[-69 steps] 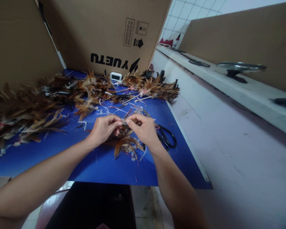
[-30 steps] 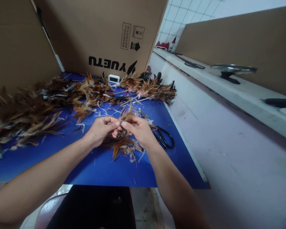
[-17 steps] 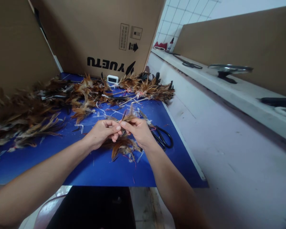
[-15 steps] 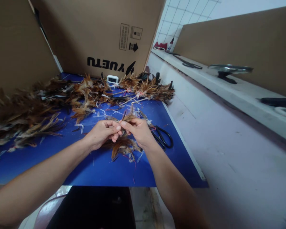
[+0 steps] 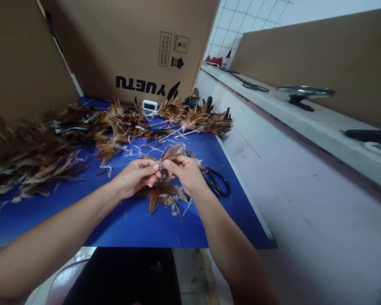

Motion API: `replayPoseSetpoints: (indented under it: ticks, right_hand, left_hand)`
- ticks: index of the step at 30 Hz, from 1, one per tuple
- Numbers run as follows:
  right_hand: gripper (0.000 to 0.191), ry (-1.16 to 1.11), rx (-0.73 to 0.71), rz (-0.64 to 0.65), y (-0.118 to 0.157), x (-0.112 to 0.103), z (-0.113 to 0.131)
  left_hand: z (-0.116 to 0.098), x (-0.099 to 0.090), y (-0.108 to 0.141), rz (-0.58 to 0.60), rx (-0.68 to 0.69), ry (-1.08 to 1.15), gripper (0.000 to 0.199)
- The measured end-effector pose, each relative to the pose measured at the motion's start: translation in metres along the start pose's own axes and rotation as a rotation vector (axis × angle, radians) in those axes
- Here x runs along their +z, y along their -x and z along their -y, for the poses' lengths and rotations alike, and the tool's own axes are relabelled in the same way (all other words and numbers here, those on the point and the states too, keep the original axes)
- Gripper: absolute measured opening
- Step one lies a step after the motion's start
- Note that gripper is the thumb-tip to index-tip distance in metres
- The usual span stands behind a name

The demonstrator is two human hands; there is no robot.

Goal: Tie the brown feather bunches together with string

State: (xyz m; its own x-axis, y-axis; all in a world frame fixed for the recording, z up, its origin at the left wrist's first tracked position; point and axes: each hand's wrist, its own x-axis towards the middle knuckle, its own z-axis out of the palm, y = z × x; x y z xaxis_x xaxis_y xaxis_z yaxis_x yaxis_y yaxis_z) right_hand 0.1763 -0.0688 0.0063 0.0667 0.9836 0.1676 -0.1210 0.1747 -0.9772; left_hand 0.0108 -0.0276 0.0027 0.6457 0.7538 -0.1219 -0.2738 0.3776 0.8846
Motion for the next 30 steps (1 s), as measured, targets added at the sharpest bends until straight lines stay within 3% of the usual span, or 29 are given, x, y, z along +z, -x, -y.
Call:
replayPoseSetpoints:
  ticks: [7, 12, 14, 21, 25, 30]
  right_hand:
    - [0.023, 0.080, -0.028, -0.155, -0.005, -0.013, 0.005]
    - [0.017, 0.422, -0.082, -0.211, -0.013, -0.017, -0.009]
    - [0.016, 0.571, -0.077, -0.177, -0.019, -0.016, -0.016]
    - [0.014, 0.999, -0.178, 0.127, -0.054, 0.003, -0.016]
    - [0.011, 1.071, -0.104, 0.161, -0.071, 0.013, -0.020]
    - [0.010, 1.005, -0.084, 0.112, -0.074, 0.015, -0.030]
  left_hand:
    - [-0.017, -0.009, -0.005, -0.158, 0.230, 0.119, 0.023]
    - [-0.026, -0.015, -0.008, -0.250, 0.326, 0.234, 0.015]
    - [-0.029, -0.019, -0.009, -0.291, 0.368, 0.262, 0.012]
    - [-0.039, -0.032, -0.014, -0.424, 0.448, 0.330, 0.010]
    - [-0.039, -0.035, -0.014, -0.422, 0.452, 0.342, 0.013]
    - [-0.037, -0.036, -0.015, -0.408, 0.443, 0.371, 0.011]
